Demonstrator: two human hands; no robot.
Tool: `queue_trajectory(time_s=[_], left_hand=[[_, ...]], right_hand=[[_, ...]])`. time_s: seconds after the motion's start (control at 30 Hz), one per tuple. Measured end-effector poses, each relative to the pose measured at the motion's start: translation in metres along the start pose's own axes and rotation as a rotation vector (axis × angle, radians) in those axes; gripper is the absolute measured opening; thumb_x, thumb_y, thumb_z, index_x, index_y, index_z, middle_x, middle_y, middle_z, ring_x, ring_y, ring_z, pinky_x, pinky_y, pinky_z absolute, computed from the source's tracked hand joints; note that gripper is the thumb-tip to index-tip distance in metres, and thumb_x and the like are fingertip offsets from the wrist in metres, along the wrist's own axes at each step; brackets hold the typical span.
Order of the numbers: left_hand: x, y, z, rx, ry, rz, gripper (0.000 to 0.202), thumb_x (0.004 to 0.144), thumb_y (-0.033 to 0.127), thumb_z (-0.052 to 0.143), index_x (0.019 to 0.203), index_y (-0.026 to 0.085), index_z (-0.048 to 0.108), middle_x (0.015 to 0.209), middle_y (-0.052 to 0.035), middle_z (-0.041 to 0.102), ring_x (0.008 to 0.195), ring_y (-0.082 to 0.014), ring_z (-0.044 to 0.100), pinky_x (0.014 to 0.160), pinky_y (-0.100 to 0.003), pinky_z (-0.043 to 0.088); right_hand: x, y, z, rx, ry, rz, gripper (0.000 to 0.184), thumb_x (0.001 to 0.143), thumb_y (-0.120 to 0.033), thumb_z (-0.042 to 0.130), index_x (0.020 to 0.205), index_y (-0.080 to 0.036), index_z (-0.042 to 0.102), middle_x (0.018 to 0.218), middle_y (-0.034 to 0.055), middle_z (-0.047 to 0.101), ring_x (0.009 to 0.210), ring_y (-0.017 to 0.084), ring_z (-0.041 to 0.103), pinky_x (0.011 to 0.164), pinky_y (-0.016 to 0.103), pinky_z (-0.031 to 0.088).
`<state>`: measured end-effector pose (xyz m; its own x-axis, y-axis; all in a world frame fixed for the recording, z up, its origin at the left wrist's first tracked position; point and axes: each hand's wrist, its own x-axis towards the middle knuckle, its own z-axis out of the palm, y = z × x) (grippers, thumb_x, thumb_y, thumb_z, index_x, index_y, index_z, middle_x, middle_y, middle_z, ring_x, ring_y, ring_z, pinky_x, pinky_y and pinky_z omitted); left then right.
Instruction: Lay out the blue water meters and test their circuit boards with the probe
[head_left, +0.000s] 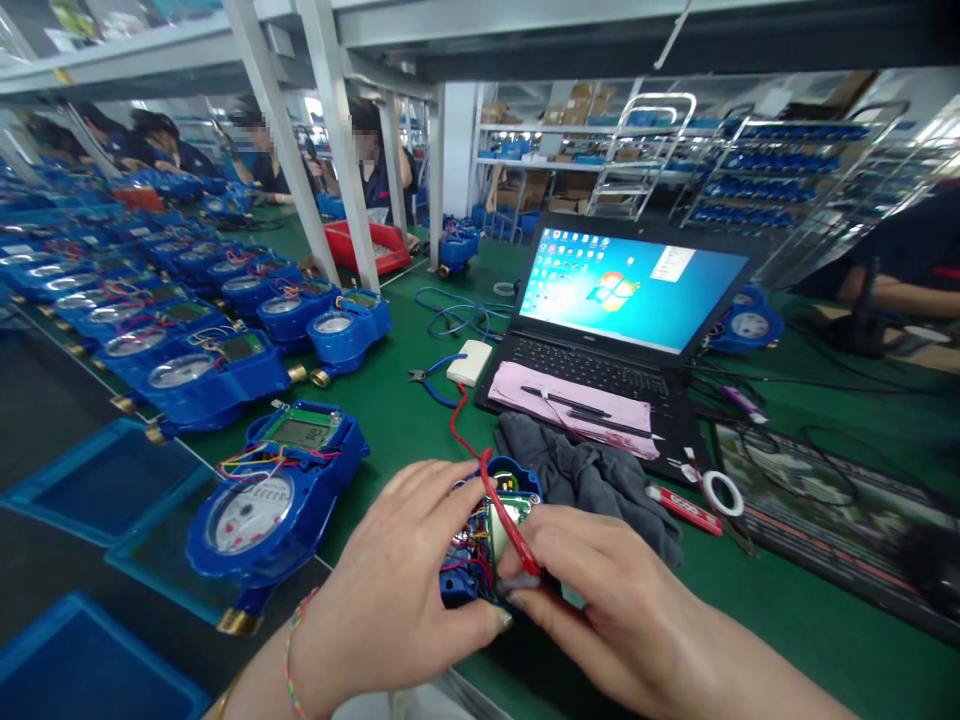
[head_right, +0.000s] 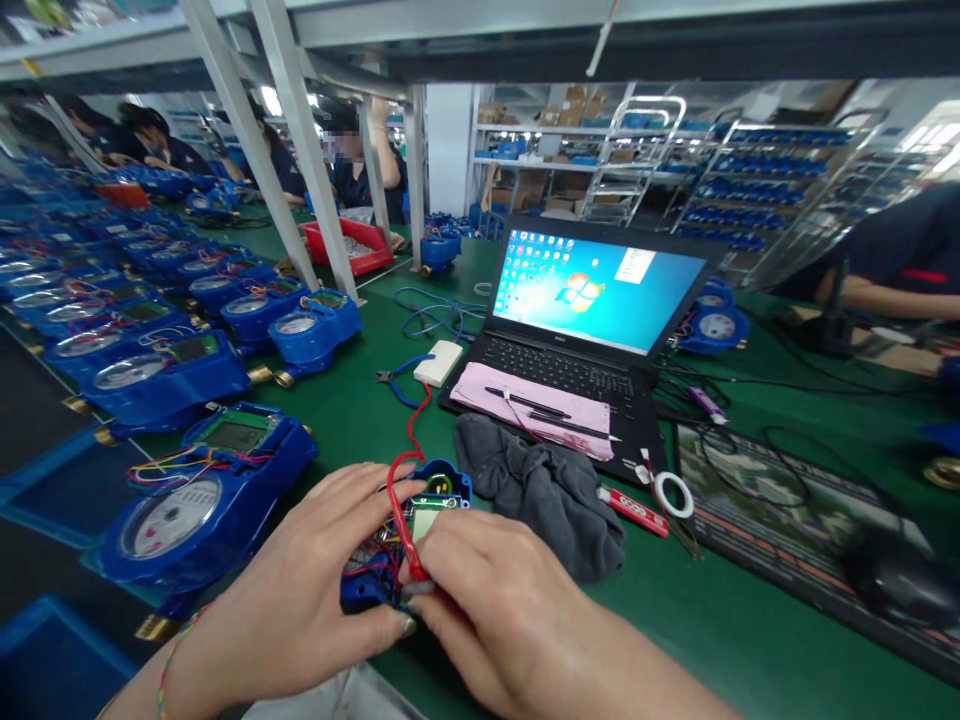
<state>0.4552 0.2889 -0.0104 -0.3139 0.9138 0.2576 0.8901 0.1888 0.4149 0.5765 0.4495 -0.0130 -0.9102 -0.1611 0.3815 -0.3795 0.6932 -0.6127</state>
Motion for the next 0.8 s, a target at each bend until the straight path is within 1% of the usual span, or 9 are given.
queue_trajectory(time_s=[0.07, 0.2, 0.4, 0.8], left_hand=[[-0.0004, -0.0005, -0.0001, 0.001, -0.010, -0.004, 0.063, 0.063, 0.028, 0.067, 0.121, 0.012, 0.049, 0.128, -0.0133, 0.050, 0.119, -0.0289, 0.045, 0.104, -0.050, 0.039], [-0.0004, -0.0008, -0.0003, -0.004, 0.000, 0.007, 0.063, 0.063, 0.028, 0.067, 0.122, 0.013, 0.048, 0.128, -0.0136, 0.050, 0.118, -0.0296, 0.045, 0.103, -0.052, 0.039], [0.0006, 0.0001, 0.0004, 0.011, 0.006, 0.014, 0.062, 0.064, 0.030, 0.067, 0.121, 0.013, 0.049, 0.128, -0.0154, 0.050, 0.118, -0.0306, 0.046, 0.102, -0.052, 0.040], [0.0002, -0.0004, -0.0009, 0.002, 0.006, 0.020, 0.063, 0.063, 0.027, 0.067, 0.121, 0.012, 0.049, 0.127, -0.0157, 0.051, 0.118, -0.0322, 0.046, 0.101, -0.055, 0.040]], right_hand=[[0.0005, 0.0003, -0.0005, 0.003, 0.006, -0.002, 0.009, 0.089, -0.009, 0.044, 0.089, -0.016, 0.050, 0.079, 0.0034, 0.055, 0.070, 0.015, 0.048, 0.063, 0.027, 0.038], [0.0013, 0.0010, -0.0006, 0.010, -0.002, -0.002, 0.008, 0.089, -0.009, 0.045, 0.087, -0.016, 0.050, 0.079, 0.0037, 0.055, 0.070, 0.015, 0.048, 0.064, 0.027, 0.039], [0.0010, 0.0012, 0.0010, 0.003, 0.005, -0.011, 0.010, 0.088, -0.008, 0.046, 0.091, -0.015, 0.052, 0.081, 0.0051, 0.057, 0.073, 0.017, 0.052, 0.064, 0.028, 0.040], [-0.0001, 0.0006, -0.0011, -0.010, -0.014, 0.003, 0.008, 0.090, -0.011, 0.044, 0.091, -0.016, 0.050, 0.079, 0.0042, 0.055, 0.071, 0.016, 0.049, 0.063, 0.027, 0.038]])
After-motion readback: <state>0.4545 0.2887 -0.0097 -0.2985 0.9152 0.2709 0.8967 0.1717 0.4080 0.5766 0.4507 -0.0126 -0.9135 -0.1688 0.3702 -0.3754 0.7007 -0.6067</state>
